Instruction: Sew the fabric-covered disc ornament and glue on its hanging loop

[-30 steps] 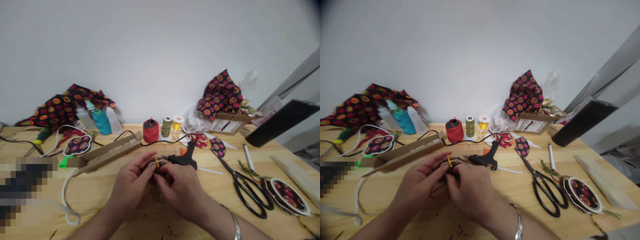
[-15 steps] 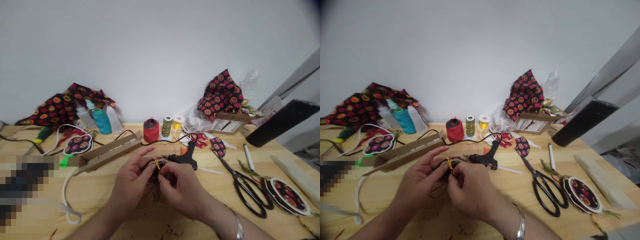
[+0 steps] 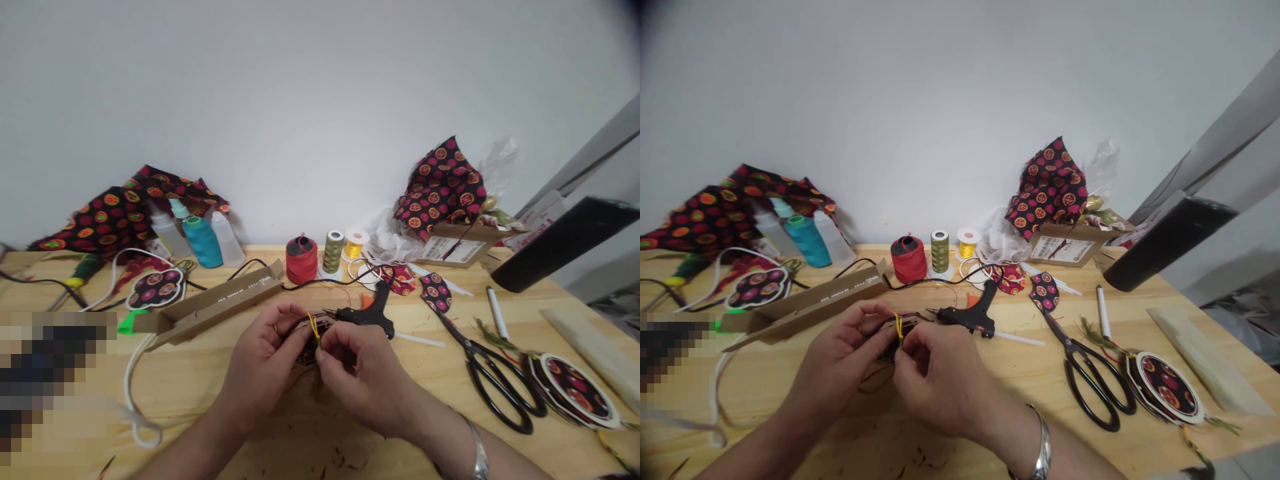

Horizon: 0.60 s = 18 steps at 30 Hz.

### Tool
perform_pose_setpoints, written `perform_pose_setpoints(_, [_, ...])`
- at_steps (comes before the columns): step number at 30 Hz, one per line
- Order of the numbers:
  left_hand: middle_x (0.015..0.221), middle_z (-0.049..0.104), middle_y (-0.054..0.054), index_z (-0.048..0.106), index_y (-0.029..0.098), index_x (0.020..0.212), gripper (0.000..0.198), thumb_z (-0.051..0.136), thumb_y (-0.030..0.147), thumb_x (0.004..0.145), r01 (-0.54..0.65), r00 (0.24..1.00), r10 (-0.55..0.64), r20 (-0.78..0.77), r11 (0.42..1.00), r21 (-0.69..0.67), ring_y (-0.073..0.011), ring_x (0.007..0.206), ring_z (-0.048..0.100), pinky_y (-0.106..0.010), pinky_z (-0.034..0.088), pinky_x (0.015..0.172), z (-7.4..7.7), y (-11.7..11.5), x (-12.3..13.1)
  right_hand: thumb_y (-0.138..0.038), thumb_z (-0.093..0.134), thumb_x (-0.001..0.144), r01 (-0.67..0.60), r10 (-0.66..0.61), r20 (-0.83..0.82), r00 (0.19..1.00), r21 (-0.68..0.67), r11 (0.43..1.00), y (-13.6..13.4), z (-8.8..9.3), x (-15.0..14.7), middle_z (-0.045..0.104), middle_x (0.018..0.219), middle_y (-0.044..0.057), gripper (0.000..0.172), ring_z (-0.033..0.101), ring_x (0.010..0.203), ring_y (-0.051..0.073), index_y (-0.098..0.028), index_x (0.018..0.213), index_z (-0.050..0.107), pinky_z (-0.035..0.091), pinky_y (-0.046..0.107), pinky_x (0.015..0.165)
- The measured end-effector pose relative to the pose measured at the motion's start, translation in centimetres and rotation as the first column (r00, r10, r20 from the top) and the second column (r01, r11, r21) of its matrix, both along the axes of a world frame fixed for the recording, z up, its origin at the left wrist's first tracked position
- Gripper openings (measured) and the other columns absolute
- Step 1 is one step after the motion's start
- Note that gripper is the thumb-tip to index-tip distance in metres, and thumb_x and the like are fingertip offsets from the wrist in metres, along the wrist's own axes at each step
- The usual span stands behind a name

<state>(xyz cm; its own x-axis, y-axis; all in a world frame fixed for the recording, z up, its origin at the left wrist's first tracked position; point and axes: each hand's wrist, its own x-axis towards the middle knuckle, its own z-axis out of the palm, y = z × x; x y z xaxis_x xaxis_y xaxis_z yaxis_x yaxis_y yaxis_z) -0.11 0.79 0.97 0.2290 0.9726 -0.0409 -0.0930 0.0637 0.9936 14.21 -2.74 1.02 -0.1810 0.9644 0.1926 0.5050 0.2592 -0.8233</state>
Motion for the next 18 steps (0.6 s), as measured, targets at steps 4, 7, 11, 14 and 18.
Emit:
perform_pose_setpoints(4, [0.082, 0.071, -0.001, 0.054, 0.019, 0.084, 0.014, 0.064, 0.021, 0.074, -0.004, 1.0, 0.004, -0.008, 1.0, 0.007, -0.0133, 0.073, 0.064, -0.022, 0.048, 0.066, -0.04, 0.12, 0.03, -0.015, 0.046, 0.078, -0.012, 0.012, 0.002, 1.0, 0.011, 1.0, -0.01, 0.06, 0.0, 0.05, 0.057, -0.005, 0.012, 0.041, 0.05, 0.006, -0.018, 0.068, 0.051, 0.03, 0.017, 0.045])
perform_pose_setpoints(7, [0.084, 0.072, -0.002, 0.056, 0.018, 0.085, 0.016, 0.065, 0.022, 0.073, -0.018, 1.0, 0.018, -0.016, 1.0, 0.005, -0.0152, 0.077, 0.065, -0.023, 0.049, 0.067, -0.1, 0.09, 0.01, -0.015, 0.047, 0.078, -0.017, 0.017, 0.006, 1.0, 0.022, 1.0, 0.0, 0.1, 0.04, 0.049, 0.056, -0.005, 0.012, 0.04, 0.049, 0.006, -0.017, 0.066, 0.051, 0.029, 0.017, 0.045])
perform_pose_setpoints(11, [0.086, 0.072, -0.002, 0.057, 0.018, 0.087, 0.015, 0.064, 0.022, 0.074, -0.002, 1.0, 0.002, -0.017, 1.0, -0.003, -0.0152, 0.081, 0.065, -0.023, 0.05, 0.07, -0.22, 0.08, -0.04, -0.014, 0.047, 0.077, -0.016, 0.016, 0.023, 1.0, 0.027, 1.0, 0.01, 0.15, 0.01, 0.049, 0.055, -0.005, 0.012, 0.04, 0.048, 0.006, -0.017, 0.066, 0.05, 0.028, 0.018, 0.044])
perform_pose_setpoints(14, [0.085, 0.072, 0.0, 0.057, 0.019, 0.087, 0.014, 0.063, 0.021, 0.075, 0.003, 1.0, -0.003, -0.015, 1.0, -0.002, -0.0144, 0.08, 0.065, -0.021, 0.05, 0.07, -0.21, 0.08, -0.04, -0.015, 0.047, 0.077, -0.017, 0.016, 0.039, 0.999, 0.03, 0.999, 0.0, 0.19, -0.03, 0.049, 0.056, -0.005, 0.012, 0.039, 0.049, 0.006, -0.017, 0.066, 0.05, 0.028, 0.018, 0.045])
perform_pose_setpoints(18, [0.087, 0.071, 0.003, 0.057, 0.021, 0.087, 0.011, 0.061, 0.021, 0.077, 0.015, 1.0, -0.015, -0.019, 1.0, -0.003, -0.0122, 0.083, 0.064, -0.019, 0.049, 0.074, -0.2, -0.09, -0.2, -0.022, 0.046, 0.081, -0.031, 0.031, 0.058, 0.998, -0.009, 0.999, -0.25, 0.43, 0.26, 0.049, 0.055, -0.004, 0.016, 0.04, 0.048, 0.007, -0.017, 0.067, 0.052, 0.029, 0.019, 0.044])
